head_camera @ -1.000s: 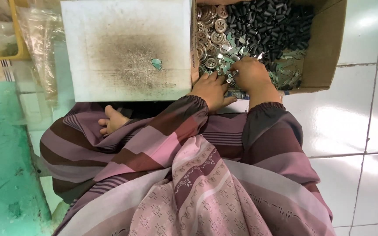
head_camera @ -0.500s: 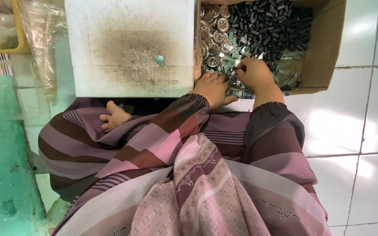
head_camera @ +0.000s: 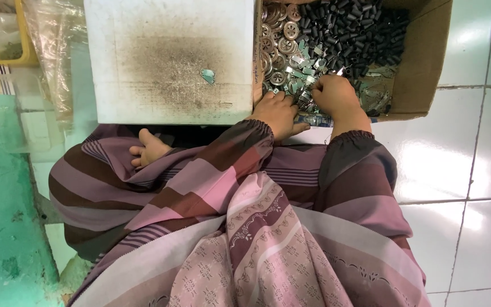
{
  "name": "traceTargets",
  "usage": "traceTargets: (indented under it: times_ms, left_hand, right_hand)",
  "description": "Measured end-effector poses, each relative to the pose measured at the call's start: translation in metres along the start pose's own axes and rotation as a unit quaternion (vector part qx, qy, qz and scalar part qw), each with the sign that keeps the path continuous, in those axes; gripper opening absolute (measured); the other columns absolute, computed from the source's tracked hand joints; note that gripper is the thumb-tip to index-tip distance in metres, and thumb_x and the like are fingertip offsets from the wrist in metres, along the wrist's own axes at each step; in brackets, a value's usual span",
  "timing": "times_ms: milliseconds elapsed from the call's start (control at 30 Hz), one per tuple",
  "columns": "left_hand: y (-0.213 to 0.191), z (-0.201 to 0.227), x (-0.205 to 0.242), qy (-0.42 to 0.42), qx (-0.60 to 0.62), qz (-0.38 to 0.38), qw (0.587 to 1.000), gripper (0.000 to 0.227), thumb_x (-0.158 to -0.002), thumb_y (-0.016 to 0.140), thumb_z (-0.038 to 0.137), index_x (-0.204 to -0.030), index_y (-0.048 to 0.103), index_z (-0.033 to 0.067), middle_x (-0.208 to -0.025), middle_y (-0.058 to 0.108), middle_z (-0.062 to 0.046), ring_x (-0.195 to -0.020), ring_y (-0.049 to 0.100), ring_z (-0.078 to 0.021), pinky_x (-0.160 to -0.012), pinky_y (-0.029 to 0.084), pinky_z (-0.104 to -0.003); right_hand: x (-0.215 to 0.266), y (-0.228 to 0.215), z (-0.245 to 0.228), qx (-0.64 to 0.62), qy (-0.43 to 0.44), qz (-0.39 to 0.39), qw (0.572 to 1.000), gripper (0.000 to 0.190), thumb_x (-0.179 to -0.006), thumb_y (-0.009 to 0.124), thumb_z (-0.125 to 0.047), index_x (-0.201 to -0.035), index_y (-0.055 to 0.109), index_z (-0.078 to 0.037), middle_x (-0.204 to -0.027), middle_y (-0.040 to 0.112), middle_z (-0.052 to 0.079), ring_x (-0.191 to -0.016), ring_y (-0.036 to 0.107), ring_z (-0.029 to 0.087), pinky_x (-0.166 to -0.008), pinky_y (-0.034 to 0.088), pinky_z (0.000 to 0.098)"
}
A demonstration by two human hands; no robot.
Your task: The person sits on the floor and sorts small metal fasteners from a cardboard box onto a white board. They pick up individual pieces, separate them, and place them into a small pile. The person then picks up a plastic bag and places the sorted fasteners inside.
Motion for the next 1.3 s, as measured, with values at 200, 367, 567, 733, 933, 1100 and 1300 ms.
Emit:
traceTargets:
  times_ms: [200,367,567,733,933,1100,1300]
  left_hand:
    - [-0.01,0.002,0.002,0.012,0.021,0.041,0.999,0.072,-0.098,0.042,0.072,-0.108,0.071,0.0068,-0.108,0.064,-0.016,-0.105,0.056,-0.0308,-0.092,0.039,-0.045]
    - [-0.057,0.016,0.023,0.076,0.073,0.15,0.983,0.048,-0.106,0.05,0.047,-0.113,0.071,0.0045,-0.109,0.065,-0.014,-0.108,0.06,-0.0304,-0.095,0.047,-0.043]
    - [-0.102,-0.015,0.083,0.123,0.06,0.35,0.926,0.026,-0.095,0.071,0.027,-0.111,0.072,0.0066,-0.107,0.066,-0.011,-0.108,0.064,-0.032,-0.093,0.054,-0.044]
    - [-0.145,-0.078,0.174,0.082,0.026,0.439,0.894,0.021,-0.089,0.074,0.022,-0.103,0.075,0.0076,-0.104,0.069,-0.009,-0.099,0.067,-0.0326,-0.086,0.055,-0.045]
    - [-0.144,-0.161,0.212,-0.181,0.189,0.34,0.903,0.027,-0.109,0.051,0.012,-0.132,0.064,0.0088,-0.124,0.058,-0.012,-0.125,0.059,-0.0368,-0.106,0.048,-0.05]
    - [-0.119,-0.182,0.199,-0.256,0.136,0.319,0.902,0.024,-0.101,0.059,0.015,-0.122,0.069,0.0192,-0.118,0.059,-0.005,-0.12,0.06,-0.0319,-0.097,0.052,-0.049]
    - [-0.132,-0.165,0.209,-0.232,0.149,0.32,0.906,0.024,-0.101,0.057,0.002,-0.122,0.065,0.0127,-0.125,0.052,-0.011,-0.131,0.049,-0.0384,-0.103,0.046,-0.053]
  right_hand:
    - [-0.017,0.009,0.024,-0.114,-0.031,0.028,0.993,0.025,-0.088,0.068,-0.017,-0.109,0.079,-0.01,-0.094,0.075,0.016,-0.096,0.071,0.037,-0.082,0.057,0.0502]
    - [0.014,-0.021,-0.012,-0.199,-0.045,0.049,0.978,0.024,-0.09,0.069,-0.012,-0.112,0.076,-0.006,-0.092,0.074,0.016,-0.087,0.07,0.029,-0.077,0.056,0.0463]
    - [0.039,-0.023,-0.054,-0.26,-0.087,0.077,0.959,0.021,-0.093,0.071,-0.007,-0.114,0.076,-0.007,-0.092,0.074,0.011,-0.082,0.071,0.019,-0.073,0.057,0.0362]
    - [0.057,-0.011,-0.124,-0.269,-0.138,0.102,0.948,0.023,-0.095,0.07,-0.002,-0.117,0.076,-0.005,-0.102,0.075,0.017,-0.095,0.073,0.026,-0.082,0.059,0.0397]
    - [0.055,0.021,-0.21,-0.174,-0.257,0.155,0.938,0.02,-0.092,0.07,-0.004,-0.108,0.079,-0.012,-0.094,0.072,0.01,-0.092,0.073,0.031,-0.079,0.061,0.0392]
    - [0.05,0.045,-0.255,-0.076,-0.301,0.203,0.929,0.018,-0.093,0.068,-0.006,-0.107,0.078,-0.011,-0.09,0.068,0.011,-0.088,0.069,0.032,-0.078,0.059,0.0418]
    - [0.05,0.043,-0.243,-0.096,-0.303,0.246,0.916,0.031,-0.088,0.076,-0.005,-0.118,0.075,-0.011,-0.093,0.065,0.012,-0.088,0.069,0.033,-0.077,0.06,0.0433]
Point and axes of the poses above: each hand's wrist, its own x-axis away from the middle knuckle, its own y-axis out of the palm, z = x × y, the point moved 9 cm from there along -x, towards the middle knuckle
